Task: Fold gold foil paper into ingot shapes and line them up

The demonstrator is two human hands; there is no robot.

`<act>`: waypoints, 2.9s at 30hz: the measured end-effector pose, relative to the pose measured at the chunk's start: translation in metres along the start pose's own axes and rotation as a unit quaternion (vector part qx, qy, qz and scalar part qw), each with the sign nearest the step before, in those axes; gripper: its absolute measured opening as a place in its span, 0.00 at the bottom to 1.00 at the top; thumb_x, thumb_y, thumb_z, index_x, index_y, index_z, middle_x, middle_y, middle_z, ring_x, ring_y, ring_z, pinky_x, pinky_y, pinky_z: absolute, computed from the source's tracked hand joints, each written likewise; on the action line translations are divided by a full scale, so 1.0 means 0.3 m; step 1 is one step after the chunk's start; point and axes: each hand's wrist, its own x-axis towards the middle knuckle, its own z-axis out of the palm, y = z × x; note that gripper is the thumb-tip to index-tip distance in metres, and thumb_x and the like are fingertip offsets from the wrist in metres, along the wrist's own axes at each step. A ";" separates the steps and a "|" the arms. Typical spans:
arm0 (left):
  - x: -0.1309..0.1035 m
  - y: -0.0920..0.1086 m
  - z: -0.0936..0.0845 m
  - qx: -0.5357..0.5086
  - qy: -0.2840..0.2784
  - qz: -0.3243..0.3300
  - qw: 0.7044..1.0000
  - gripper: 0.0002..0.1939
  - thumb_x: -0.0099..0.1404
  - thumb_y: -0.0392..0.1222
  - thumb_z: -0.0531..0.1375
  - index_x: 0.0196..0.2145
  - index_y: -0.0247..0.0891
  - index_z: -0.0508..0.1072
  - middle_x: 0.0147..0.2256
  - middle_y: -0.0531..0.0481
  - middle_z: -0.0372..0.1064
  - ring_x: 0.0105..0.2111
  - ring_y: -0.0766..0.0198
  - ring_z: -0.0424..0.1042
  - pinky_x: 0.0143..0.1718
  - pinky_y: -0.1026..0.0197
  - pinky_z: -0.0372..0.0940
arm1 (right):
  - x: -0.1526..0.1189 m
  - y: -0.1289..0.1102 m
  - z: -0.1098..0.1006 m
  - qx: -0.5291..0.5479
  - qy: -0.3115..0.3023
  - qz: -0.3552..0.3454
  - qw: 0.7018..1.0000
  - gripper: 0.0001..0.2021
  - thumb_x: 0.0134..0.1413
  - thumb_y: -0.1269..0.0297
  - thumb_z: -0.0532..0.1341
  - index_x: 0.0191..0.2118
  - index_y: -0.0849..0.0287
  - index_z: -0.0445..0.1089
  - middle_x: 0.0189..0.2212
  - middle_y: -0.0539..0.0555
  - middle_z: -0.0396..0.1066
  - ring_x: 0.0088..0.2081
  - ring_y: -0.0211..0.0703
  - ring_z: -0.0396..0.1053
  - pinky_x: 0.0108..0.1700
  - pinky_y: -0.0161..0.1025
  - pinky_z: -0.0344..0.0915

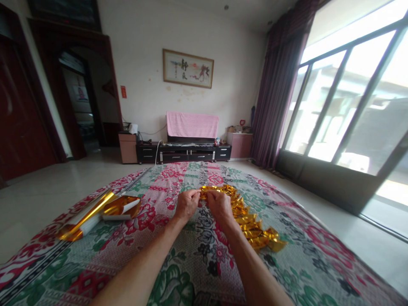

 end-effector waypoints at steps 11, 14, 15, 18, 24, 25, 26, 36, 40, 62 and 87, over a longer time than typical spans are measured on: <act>0.001 -0.015 0.011 0.018 0.021 -0.002 1.000 0.14 0.59 0.38 0.52 0.38 0.36 0.75 0.23 0.48 0.74 0.26 0.64 0.73 0.28 0.66 0.65 | -0.002 0.003 0.007 -0.016 -0.014 -0.011 1.000 0.16 0.53 0.63 0.51 0.22 0.59 0.72 0.18 0.49 0.69 0.22 0.33 0.62 0.25 0.28 0.50; -0.001 -0.014 0.012 0.026 0.019 0.003 0.999 0.14 0.59 0.38 0.52 0.38 0.36 0.75 0.24 0.47 0.74 0.28 0.64 0.73 0.29 0.65 0.65 | -0.002 0.003 0.004 -0.012 -0.013 -0.001 1.000 0.16 0.53 0.62 0.51 0.21 0.59 0.72 0.18 0.49 0.69 0.21 0.33 0.62 0.24 0.28 0.49; -0.003 -0.012 0.012 0.028 0.016 0.003 0.999 0.14 0.59 0.38 0.52 0.38 0.36 0.75 0.24 0.47 0.74 0.28 0.64 0.73 0.30 0.65 0.65 | -0.003 0.002 0.002 -0.013 -0.010 0.005 1.000 0.17 0.52 0.63 0.51 0.21 0.59 0.72 0.17 0.49 0.69 0.21 0.33 0.62 0.24 0.28 0.49; -0.007 -0.006 0.015 0.031 0.005 0.004 1.000 0.14 0.59 0.37 0.52 0.38 0.37 0.75 0.25 0.47 0.74 0.29 0.63 0.73 0.30 0.65 0.65 | -0.003 -0.005 -0.006 -0.017 -0.005 0.022 1.000 0.17 0.52 0.64 0.51 0.20 0.59 0.72 0.17 0.50 0.69 0.21 0.33 0.62 0.23 0.28 0.49; -0.008 -0.001 0.013 0.035 0.012 -0.001 0.999 0.14 0.59 0.37 0.52 0.38 0.37 0.75 0.23 0.48 0.74 0.29 0.63 0.73 0.30 0.64 0.65 | 0.000 -0.004 -0.008 -0.020 -0.011 0.019 1.000 0.16 0.51 0.65 0.51 0.19 0.59 0.71 0.17 0.50 0.69 0.21 0.34 0.63 0.23 0.28 0.50; -0.007 -0.001 0.012 0.033 0.014 0.001 0.999 0.14 0.59 0.37 0.52 0.38 0.37 0.75 0.23 0.48 0.74 0.29 0.63 0.73 0.30 0.64 0.65 | 0.001 -0.002 -0.007 -0.019 -0.013 0.015 1.000 0.16 0.51 0.65 0.51 0.19 0.59 0.71 0.17 0.50 0.69 0.21 0.34 0.63 0.24 0.28 0.50; -0.005 -0.002 0.010 0.030 0.017 0.003 0.999 0.14 0.59 0.37 0.52 0.38 0.37 0.75 0.22 0.48 0.73 0.28 0.63 0.73 0.30 0.64 0.65 | 0.001 -0.001 -0.005 -0.016 -0.014 0.012 1.000 0.16 0.51 0.65 0.51 0.19 0.59 0.71 0.17 0.50 0.69 0.21 0.34 0.63 0.24 0.28 0.50; -0.001 -0.001 0.011 0.017 0.019 0.014 1.000 0.13 0.59 0.38 0.52 0.38 0.37 0.75 0.21 0.49 0.73 0.25 0.65 0.72 0.28 0.66 0.65 | 0.001 0.004 0.005 -0.001 -0.011 0.001 1.000 0.15 0.51 0.66 0.50 0.23 0.58 0.73 0.18 0.49 0.70 0.22 0.34 0.64 0.24 0.28 0.51; -0.001 -0.006 0.012 0.010 0.015 -0.003 1.000 0.14 0.60 0.38 0.52 0.38 0.36 0.75 0.20 0.49 0.73 0.23 0.66 0.72 0.26 0.66 0.64 | -0.003 -0.002 0.000 -0.009 -0.012 -0.016 1.000 0.16 0.51 0.66 0.51 0.20 0.59 0.72 0.18 0.49 0.70 0.21 0.33 0.63 0.24 0.28 0.52; 0.002 0.002 0.005 -0.068 -0.004 -0.016 0.998 0.17 0.60 0.42 0.50 0.42 0.35 0.73 0.21 0.50 0.73 0.24 0.64 0.72 0.27 0.65 0.66 | 0.004 0.004 0.009 0.003 -0.012 0.018 1.000 0.17 0.52 0.65 0.50 0.20 0.59 0.71 0.18 0.51 0.70 0.22 0.35 0.64 0.24 0.28 0.52; -0.005 -0.005 -0.047 -0.028 -0.050 0.093 0.994 0.12 0.54 0.37 0.55 0.37 0.36 0.73 0.31 0.51 0.71 0.23 0.70 0.70 0.24 0.69 0.63 | 0.013 -0.010 -0.031 -0.016 -0.047 0.098 0.994 0.15 0.48 0.67 0.50 0.21 0.61 0.72 0.16 0.52 0.70 0.20 0.35 0.64 0.22 0.28 0.52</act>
